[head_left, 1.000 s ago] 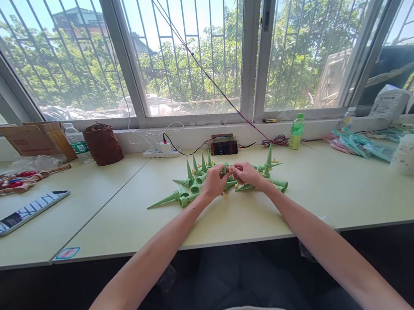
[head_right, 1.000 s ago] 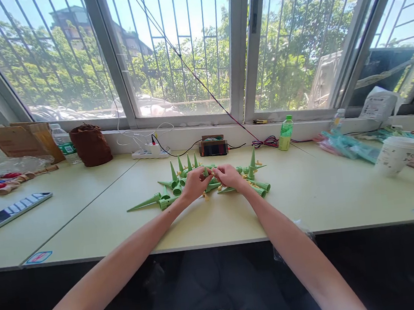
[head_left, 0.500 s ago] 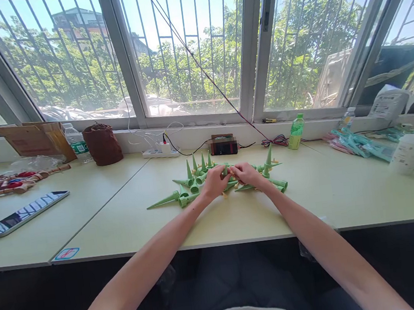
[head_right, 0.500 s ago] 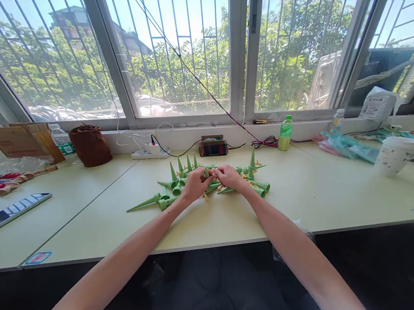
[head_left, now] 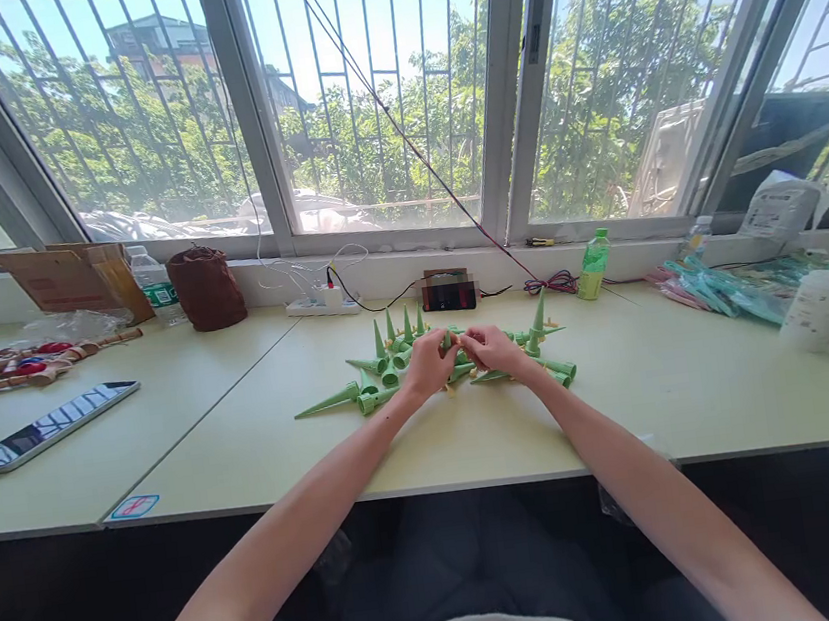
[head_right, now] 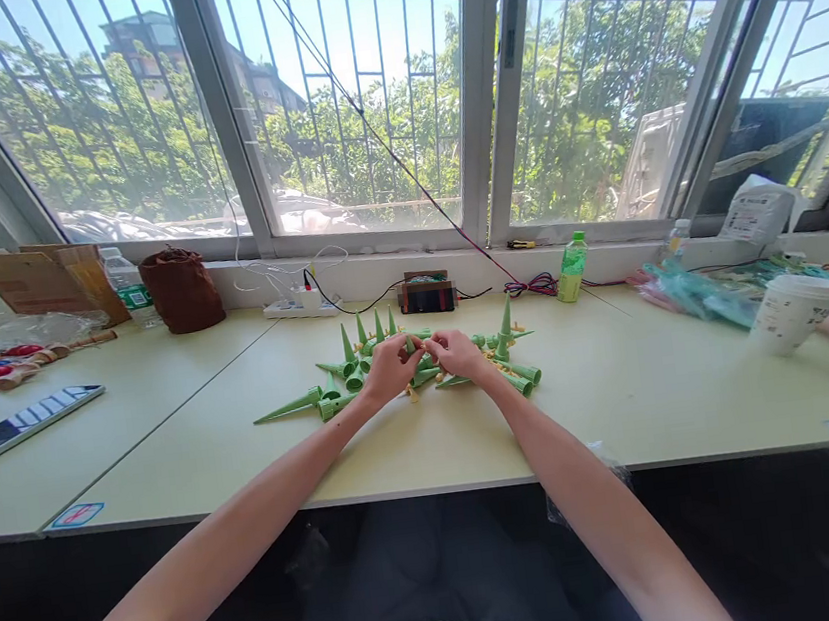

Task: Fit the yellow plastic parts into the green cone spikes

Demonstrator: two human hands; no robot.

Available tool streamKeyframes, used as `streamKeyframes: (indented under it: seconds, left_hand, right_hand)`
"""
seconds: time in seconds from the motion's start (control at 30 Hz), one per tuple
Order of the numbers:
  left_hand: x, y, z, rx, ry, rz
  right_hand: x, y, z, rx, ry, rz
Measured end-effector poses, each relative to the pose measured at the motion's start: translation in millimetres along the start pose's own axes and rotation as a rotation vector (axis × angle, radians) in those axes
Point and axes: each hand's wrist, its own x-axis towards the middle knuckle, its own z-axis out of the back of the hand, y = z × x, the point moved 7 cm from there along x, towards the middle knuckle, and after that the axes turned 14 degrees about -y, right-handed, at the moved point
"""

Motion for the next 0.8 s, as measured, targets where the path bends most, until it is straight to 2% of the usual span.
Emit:
streamKeyframes:
  seconds: [0.4, 0.8]
  left_hand:
    - [-1.5, -2.2, -1.2, -0.070, 0.042, 0.011]
    - [0.7, -1.6, 2.5, -0.011, -0.016, -0.011]
  right_hand:
    - [1.9, 0.6, 5.5, -0.124, -0.049, 0.038]
    - [-0.6, 1.7, -0.8, 0.070, 0.016, -0.061]
